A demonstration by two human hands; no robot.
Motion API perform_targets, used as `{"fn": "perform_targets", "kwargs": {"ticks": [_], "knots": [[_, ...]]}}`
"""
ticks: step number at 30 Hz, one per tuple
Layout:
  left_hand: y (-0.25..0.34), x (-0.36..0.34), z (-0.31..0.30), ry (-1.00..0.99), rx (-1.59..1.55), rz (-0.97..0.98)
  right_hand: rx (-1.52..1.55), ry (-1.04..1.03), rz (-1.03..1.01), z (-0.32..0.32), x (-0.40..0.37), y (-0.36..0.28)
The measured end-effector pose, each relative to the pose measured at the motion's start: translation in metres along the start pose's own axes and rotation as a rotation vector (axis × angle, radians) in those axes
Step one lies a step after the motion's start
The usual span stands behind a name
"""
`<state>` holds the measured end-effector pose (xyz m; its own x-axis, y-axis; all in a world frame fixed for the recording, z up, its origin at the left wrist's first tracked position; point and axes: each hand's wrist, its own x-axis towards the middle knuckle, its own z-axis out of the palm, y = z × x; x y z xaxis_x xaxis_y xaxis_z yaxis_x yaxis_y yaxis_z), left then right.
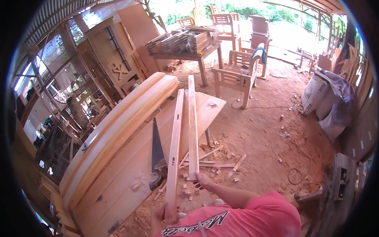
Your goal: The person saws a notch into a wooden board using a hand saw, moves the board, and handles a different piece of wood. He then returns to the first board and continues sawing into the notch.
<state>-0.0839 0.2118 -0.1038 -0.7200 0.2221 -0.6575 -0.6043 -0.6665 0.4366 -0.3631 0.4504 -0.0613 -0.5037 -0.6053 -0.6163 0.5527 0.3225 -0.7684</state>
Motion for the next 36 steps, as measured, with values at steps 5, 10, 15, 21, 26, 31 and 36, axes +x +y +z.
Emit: {"fn": "perform_targets", "kwargs": {"ticks": [5,10,15,21,26,31,36], "knots": [[0.073,0.029,0.066,0.140,0.205,0.108,-0.009,0.005,-0.001,0.014,0.013,-0.002],[0.087,0.038,0.073,0.045,0.157,0.104,0.050,0.033,-0.085,0.014,0.004,-0.014],[0.063,0.021,0.060,0.138,0.251,0.008,0.069,0.182,-0.187,-0.040,-0.028,0.005],[0.022,-0.155,0.292,0.873,0.766,0.632,0.012,0.231,0.008,-0.103,-0.053,0.011],[-0.009,-0.142,0.177,0.459,0.359,0.369,-0.609,0.719,-0.654,-0.122,-0.028,-0.016],[-0.063,-0.170,0.112,0.384,0.206,0.197,-0.077,0.348,-0.694,-0.022,-0.034,-0.113],[-0.146,-0.241,0.042,0.524,0.293,-0.052,0.024,0.222,-0.403,0.055,0.061,-0.102]]}}
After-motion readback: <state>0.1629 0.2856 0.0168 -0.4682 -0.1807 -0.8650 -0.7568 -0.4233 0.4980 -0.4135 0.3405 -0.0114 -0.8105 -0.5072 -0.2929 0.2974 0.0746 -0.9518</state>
